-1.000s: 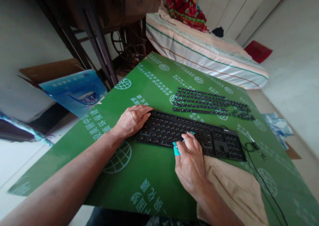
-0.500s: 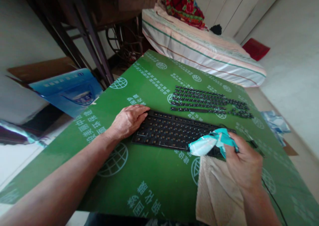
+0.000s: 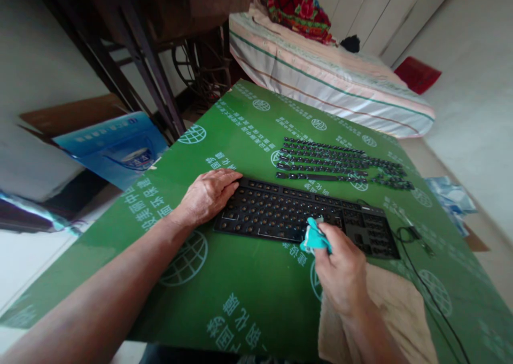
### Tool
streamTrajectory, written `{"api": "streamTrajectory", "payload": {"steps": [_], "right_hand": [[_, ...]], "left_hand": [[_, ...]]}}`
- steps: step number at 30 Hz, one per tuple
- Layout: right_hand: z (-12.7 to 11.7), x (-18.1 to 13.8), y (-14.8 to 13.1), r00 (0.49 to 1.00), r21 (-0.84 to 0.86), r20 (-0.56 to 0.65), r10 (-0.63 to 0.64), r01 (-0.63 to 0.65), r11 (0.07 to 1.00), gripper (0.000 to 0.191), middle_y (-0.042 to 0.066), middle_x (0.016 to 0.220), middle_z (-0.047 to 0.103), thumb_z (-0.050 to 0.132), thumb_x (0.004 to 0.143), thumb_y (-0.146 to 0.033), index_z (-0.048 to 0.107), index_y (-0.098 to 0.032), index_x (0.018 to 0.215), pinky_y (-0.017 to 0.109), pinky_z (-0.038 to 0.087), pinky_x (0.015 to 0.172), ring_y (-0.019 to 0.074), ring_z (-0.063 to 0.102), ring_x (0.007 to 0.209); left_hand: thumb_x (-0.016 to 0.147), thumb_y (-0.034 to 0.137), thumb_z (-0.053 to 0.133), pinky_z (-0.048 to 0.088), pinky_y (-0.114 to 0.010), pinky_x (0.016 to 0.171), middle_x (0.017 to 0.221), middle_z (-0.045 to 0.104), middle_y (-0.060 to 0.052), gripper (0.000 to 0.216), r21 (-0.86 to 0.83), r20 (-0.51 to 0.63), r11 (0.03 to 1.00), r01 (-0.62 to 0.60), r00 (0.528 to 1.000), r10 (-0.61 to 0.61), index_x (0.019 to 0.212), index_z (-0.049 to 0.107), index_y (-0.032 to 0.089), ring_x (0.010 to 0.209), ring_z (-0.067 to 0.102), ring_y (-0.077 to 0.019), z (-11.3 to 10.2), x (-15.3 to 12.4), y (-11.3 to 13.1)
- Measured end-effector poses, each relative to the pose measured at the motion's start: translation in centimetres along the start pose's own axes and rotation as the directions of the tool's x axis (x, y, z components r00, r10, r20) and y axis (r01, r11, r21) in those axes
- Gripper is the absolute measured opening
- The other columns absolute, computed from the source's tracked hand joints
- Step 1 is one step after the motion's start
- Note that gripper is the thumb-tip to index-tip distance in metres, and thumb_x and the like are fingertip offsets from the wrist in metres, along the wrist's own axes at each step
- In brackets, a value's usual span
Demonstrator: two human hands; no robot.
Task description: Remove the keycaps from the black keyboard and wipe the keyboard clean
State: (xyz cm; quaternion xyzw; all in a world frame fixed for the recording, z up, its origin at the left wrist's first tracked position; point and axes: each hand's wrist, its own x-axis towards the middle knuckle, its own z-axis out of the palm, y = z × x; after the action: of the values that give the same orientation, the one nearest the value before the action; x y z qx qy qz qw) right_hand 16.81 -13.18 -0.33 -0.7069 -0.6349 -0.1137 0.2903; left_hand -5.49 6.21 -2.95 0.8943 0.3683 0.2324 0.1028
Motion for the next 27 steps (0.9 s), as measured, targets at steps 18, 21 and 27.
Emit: {"api": "streamTrajectory", "payload": {"steps": [18, 21, 27], "right_hand": [[2.8, 0.3, -6.0, 0.974, -0.116, 0.205, -0.101, 0.127, 0.985, 0.018, 0.008, 0.074, 0.062, 0.044, 0.081, -0.005, 0.056, -0.017, 0.083, 0.033, 0.035, 0.072, 0.0220, 0.053, 0.075], [2.9, 0.5, -6.0, 0.967, -0.125, 0.222, -0.123, 0.153, 0.980, 0.017, 0.007, 0.074, 0.061, 0.045, 0.080, -0.005, 0.057, -0.017, 0.083, 0.033, 0.034, 0.072, 0.0218, 0.052, 0.074], [3.0, 0.8, -6.1, 0.942, -0.170, 0.274, -0.195, 0.247, 0.954, 0.017, 0.006, 0.073, 0.061, 0.044, 0.084, -0.006, 0.057, -0.017, 0.086, 0.035, 0.031, 0.068, 0.0218, 0.050, 0.071]], "left_hand": [[0.091, 0.033, 0.035, 0.043, -0.037, 0.096, 0.112, 0.066, -0.009, 0.037, 0.003, -0.009, 1.000, -0.006, 1.000, 0.006, 0.115, 0.059, 0.015, 0.107, 0.058, -0.0212, 0.4, -0.3, 0.1], [0.092, 0.032, 0.036, 0.041, -0.037, 0.098, 0.113, 0.065, -0.009, 0.037, 0.020, -0.005, 1.000, -0.006, 1.000, 0.006, 0.115, 0.058, 0.014, 0.108, 0.057, -0.0208, 0.4, -0.4, 0.2], [0.093, 0.031, 0.036, 0.041, -0.037, 0.097, 0.114, 0.065, -0.010, 0.036, 0.028, -0.004, 1.000, -0.003, 1.000, 0.003, 0.116, 0.058, 0.013, 0.108, 0.057, -0.0211, 0.4, -0.4, 0.2]]}}
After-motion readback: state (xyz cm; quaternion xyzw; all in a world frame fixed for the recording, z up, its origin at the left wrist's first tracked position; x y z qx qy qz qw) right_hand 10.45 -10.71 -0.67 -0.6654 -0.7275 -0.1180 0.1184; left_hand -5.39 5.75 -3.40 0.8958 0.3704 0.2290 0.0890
